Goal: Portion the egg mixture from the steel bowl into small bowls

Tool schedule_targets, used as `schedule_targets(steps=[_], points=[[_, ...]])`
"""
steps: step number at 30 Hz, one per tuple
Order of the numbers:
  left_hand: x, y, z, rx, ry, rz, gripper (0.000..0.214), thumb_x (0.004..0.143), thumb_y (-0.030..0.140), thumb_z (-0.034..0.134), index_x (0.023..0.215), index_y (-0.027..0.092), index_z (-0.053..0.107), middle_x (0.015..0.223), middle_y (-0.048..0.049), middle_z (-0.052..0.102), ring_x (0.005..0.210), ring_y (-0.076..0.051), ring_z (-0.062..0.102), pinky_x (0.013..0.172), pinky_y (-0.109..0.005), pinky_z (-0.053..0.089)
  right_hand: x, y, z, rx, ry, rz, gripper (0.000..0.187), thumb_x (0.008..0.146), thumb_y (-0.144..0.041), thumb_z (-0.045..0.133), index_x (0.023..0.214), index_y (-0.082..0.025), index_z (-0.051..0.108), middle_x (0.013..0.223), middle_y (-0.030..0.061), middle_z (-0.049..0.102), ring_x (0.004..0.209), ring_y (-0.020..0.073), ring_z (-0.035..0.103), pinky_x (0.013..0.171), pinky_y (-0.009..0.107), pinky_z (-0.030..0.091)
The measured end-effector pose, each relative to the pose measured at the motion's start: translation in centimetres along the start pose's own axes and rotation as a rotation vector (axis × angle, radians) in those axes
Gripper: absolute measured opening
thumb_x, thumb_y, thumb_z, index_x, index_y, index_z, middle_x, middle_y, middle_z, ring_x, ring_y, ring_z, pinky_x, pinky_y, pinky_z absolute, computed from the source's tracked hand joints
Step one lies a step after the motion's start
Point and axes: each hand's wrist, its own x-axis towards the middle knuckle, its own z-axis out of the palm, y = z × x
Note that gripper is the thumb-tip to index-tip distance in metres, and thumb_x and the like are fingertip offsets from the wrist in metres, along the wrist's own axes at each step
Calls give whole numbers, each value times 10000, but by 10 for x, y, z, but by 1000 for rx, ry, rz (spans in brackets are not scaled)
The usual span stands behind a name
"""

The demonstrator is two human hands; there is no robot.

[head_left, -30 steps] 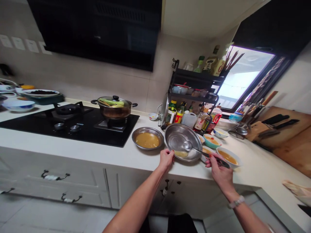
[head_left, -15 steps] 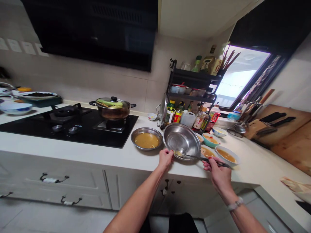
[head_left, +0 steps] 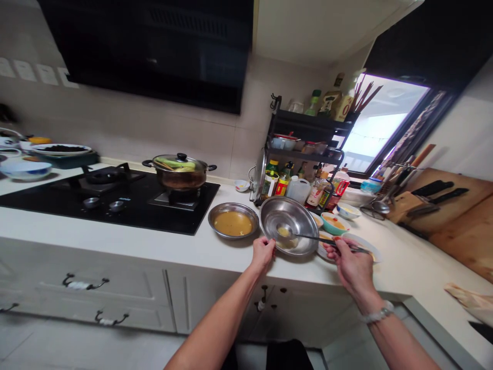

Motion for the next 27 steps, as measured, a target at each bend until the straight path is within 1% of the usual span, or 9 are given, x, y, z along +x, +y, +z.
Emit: schedule_targets(steps=[4,8,12,15,18,22,24,25,27], points=[[0,-1,0,13,-4,10,197,610,290,572,466,182,490,400,38,465,351,-79,391,383,-209,305,1,-10,22,68,-30,-29,360,521,-311,821,746,-139,598,500,0,616,407,113,567,362,182,449],[1,-2,0,23,6,19,193,602,298,566,467,185,489,394,42,453,352,-80,390,379,-207,302,-2,-12,55,80,-93,-46,344,549,-325,805,749,-150,587,503,-11,605,423,119,577,364,186,445],[2,-3,0,24,-5,27,202,606,298,561,458,186,483,394,40,452,353,-80,390,387,-211,305,-9,1,88,38,-149,-99,342,613,-397,764,776,-172,565,489,-29,584,415,128,571,369,206,452],[4,-6,0,26,-2,28,217,610,302,568,453,189,471,393,37,455,353,-82,387,387,-211,291,-17,15,104,-75,-240,-176,302,697,-436,700,801,-184,569,514,-22,594,415,139,569,392,241,475],[5,-9,0,18,2,38,247,615,321,590,456,191,453,390,44,442,368,-79,382,400,-210,278,-26,29,107,-235,-423,-337,237,797,-413,614,862,-185,616,639,15,642,479,146,596,475,275,515],[5,-9,-1,0,-14,74,298,606,361,634,464,183,442,419,49,440,419,-74,386,431,-205,276,-36,32,98,-360,-676,-685,154,855,-283,553,896,-202,677,828,62,672,721,170,642,676,309,536],[4,-8,-2,9,-24,77,297,617,369,632,471,178,458,424,46,448,422,-75,393,431,-204,280,-38,26,90,-369,-722,-786,143,850,-244,555,884,-214,692,821,61,677,772,179,639,718,320,531],[3,-7,-2,21,-24,69,283,626,363,622,475,176,471,420,44,451,414,-77,395,425,-204,281,-39,23,86,-365,-713,-788,140,844,-239,563,887,-221,696,819,58,678,766,179,639,708,318,533],[3,-7,-1,45,-13,47,244,638,336,591,482,176,492,408,42,457,390,-78,395,411,-204,284,-39,15,74,-345,-634,-716,133,826,-261,591,895,-231,701,832,53,677,712,172,639,645,307,541]])
